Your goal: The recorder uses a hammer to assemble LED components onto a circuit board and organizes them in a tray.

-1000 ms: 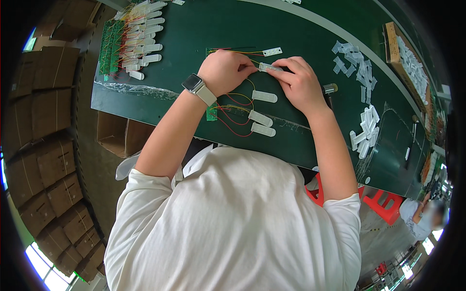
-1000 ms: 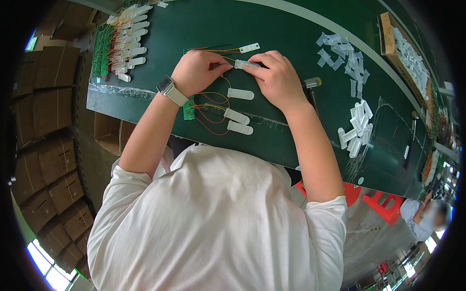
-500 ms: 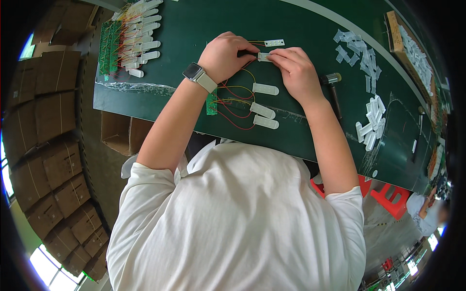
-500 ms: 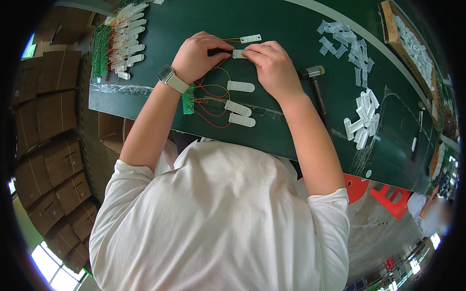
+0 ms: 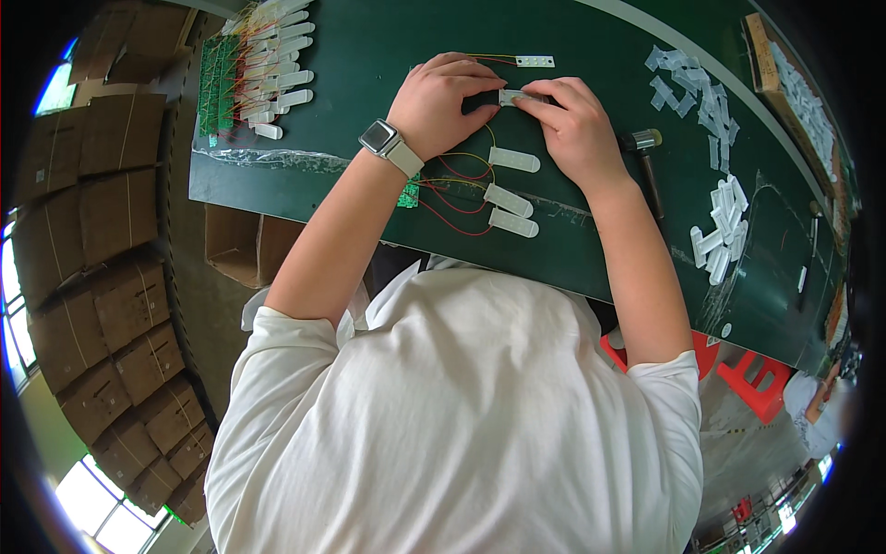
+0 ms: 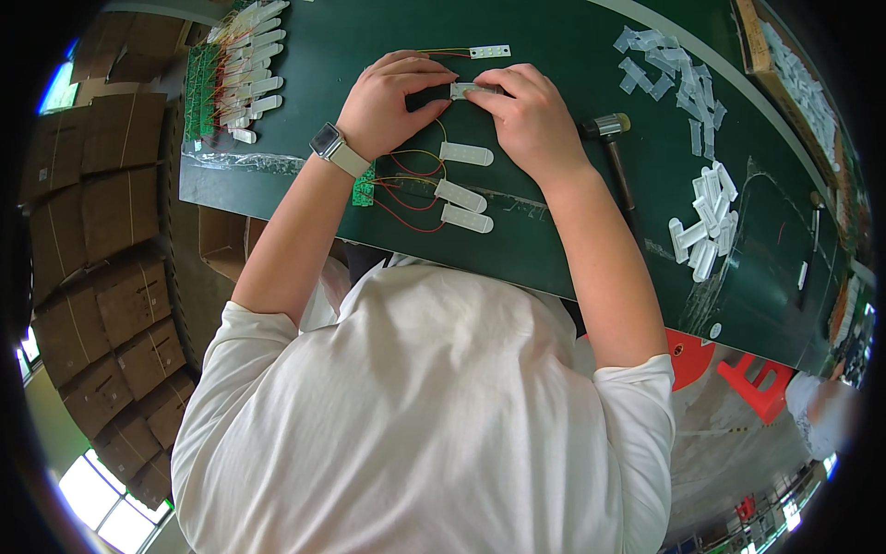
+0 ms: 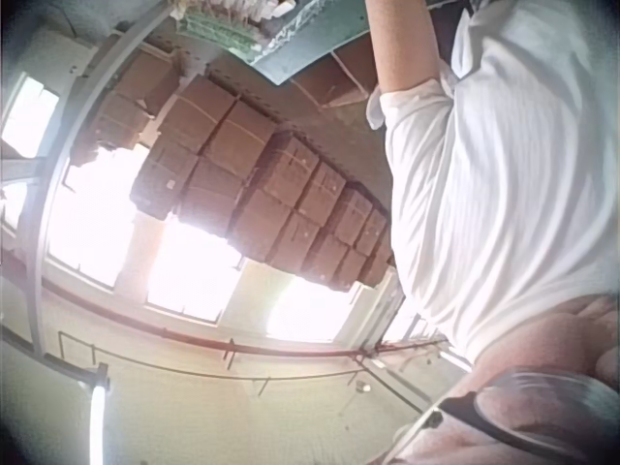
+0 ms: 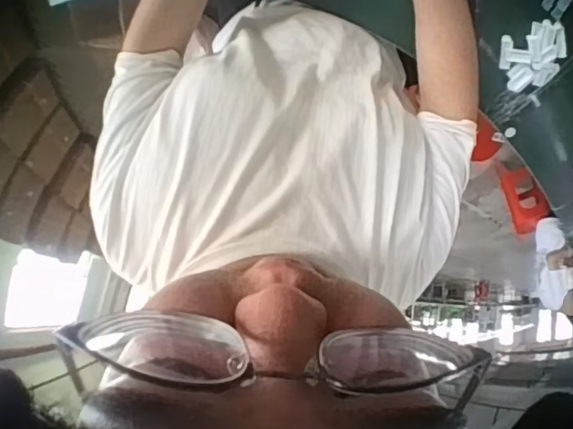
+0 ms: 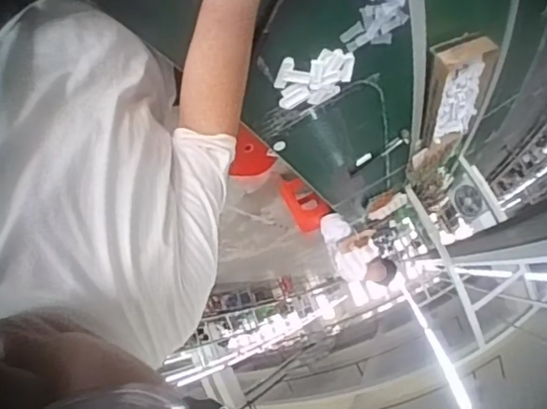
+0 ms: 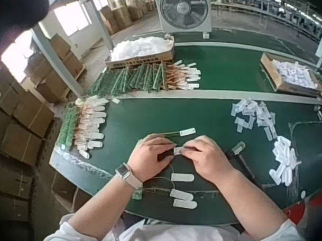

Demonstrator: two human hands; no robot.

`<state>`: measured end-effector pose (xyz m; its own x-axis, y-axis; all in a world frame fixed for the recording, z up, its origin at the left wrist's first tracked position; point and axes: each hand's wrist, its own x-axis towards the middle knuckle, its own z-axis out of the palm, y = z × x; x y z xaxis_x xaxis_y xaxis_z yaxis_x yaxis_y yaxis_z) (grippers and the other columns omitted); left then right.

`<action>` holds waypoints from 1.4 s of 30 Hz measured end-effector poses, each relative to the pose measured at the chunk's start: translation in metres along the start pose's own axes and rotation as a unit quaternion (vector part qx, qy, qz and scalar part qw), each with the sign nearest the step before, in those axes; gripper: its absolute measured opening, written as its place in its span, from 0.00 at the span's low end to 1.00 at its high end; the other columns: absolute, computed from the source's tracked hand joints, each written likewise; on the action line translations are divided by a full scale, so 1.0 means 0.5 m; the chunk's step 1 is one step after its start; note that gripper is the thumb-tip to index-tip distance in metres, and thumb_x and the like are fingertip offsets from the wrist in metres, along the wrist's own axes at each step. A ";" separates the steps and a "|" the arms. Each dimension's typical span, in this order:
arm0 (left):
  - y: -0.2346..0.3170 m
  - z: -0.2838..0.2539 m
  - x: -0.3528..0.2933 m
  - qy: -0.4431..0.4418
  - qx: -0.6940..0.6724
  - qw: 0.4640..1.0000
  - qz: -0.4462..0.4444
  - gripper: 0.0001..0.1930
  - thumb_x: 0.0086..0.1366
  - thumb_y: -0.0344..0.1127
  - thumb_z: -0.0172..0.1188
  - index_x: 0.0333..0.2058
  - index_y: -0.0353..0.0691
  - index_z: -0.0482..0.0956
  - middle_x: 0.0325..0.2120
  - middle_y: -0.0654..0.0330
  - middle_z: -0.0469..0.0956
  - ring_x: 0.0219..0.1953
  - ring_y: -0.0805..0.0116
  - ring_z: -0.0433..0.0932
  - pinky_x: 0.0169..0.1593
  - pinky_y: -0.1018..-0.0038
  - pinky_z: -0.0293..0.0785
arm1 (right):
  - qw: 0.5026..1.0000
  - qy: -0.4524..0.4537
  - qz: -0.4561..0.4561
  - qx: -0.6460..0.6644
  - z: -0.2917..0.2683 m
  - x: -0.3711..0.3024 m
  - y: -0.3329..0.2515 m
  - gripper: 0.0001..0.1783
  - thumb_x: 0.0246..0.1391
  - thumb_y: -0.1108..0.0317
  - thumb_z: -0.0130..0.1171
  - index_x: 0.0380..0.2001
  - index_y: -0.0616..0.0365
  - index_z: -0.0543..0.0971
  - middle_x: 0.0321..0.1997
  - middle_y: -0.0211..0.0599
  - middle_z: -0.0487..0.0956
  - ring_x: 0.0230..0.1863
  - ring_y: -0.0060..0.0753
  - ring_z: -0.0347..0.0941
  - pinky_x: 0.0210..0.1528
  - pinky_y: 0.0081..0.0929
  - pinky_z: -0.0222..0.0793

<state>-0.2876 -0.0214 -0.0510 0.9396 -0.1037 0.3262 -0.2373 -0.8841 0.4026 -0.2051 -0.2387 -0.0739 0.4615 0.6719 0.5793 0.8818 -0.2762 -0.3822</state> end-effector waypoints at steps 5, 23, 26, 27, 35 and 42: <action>0.008 -0.001 -0.006 -0.006 0.022 1.000 -0.004 0.16 0.61 0.37 0.70 0.48 0.50 0.89 0.49 0.65 0.85 0.60 0.58 0.77 0.66 0.61 0.71 | 1.000 0.001 0.003 0.010 0.001 0.003 -0.001 0.15 0.48 0.80 0.63 0.38 0.53 0.90 0.42 0.30 0.83 0.47 0.37 0.78 0.52 0.35 0.77; 0.017 0.006 -0.005 -0.035 0.053 0.995 -0.071 0.18 0.60 0.49 0.72 0.49 0.58 0.89 0.51 0.73 0.86 0.62 0.65 0.75 0.69 0.61 0.59 | 0.999 -0.007 0.012 0.029 0.002 0.000 0.004 0.16 0.49 0.81 0.63 0.40 0.54 0.89 0.43 0.30 0.83 0.48 0.37 0.78 0.54 0.35 0.77; 0.020 0.013 -0.005 -0.015 0.080 0.994 -0.069 0.20 0.57 0.52 0.73 0.49 0.60 0.89 0.51 0.76 0.85 0.63 0.65 0.73 0.69 0.60 0.58 | 1.000 -0.006 0.009 0.028 0.004 0.001 0.006 0.16 0.49 0.81 0.63 0.40 0.54 0.89 0.43 0.30 0.83 0.48 0.37 0.78 0.54 0.35 0.77; 0.021 0.014 -0.008 0.003 0.109 0.993 -0.054 0.21 0.56 0.53 0.74 0.49 0.60 0.89 0.51 0.77 0.85 0.65 0.65 0.72 0.69 0.59 0.57 | 1.000 -0.006 0.010 0.027 0.004 0.000 0.004 0.16 0.49 0.81 0.63 0.40 0.54 0.89 0.43 0.30 0.83 0.48 0.37 0.78 0.53 0.35 0.77; 0.020 0.009 -0.008 -0.011 0.134 0.990 -0.038 0.23 0.58 0.57 0.72 0.51 0.59 0.88 0.56 0.79 0.82 0.70 0.64 0.67 0.71 0.56 0.54 | 0.999 -0.006 0.016 0.045 0.001 0.001 0.006 0.15 0.49 0.81 0.64 0.40 0.54 0.89 0.43 0.30 0.83 0.48 0.37 0.78 0.53 0.35 0.77; -0.005 -0.017 -0.006 -0.058 0.086 0.994 -0.024 0.19 0.65 0.51 0.69 0.53 0.58 0.87 0.58 0.79 0.81 0.69 0.64 0.67 0.70 0.53 0.51 | 0.998 -0.010 0.024 0.048 0.003 0.003 0.005 0.14 0.50 0.80 0.65 0.40 0.54 0.89 0.42 0.28 0.84 0.48 0.36 0.78 0.53 0.34 0.78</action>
<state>-0.2922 -0.0150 -0.0456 0.9734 -0.1034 0.2045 -0.1560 -0.9528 0.2604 -0.2025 -0.2374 -0.0753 0.4999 0.6736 0.5443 0.8449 -0.2413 -0.4774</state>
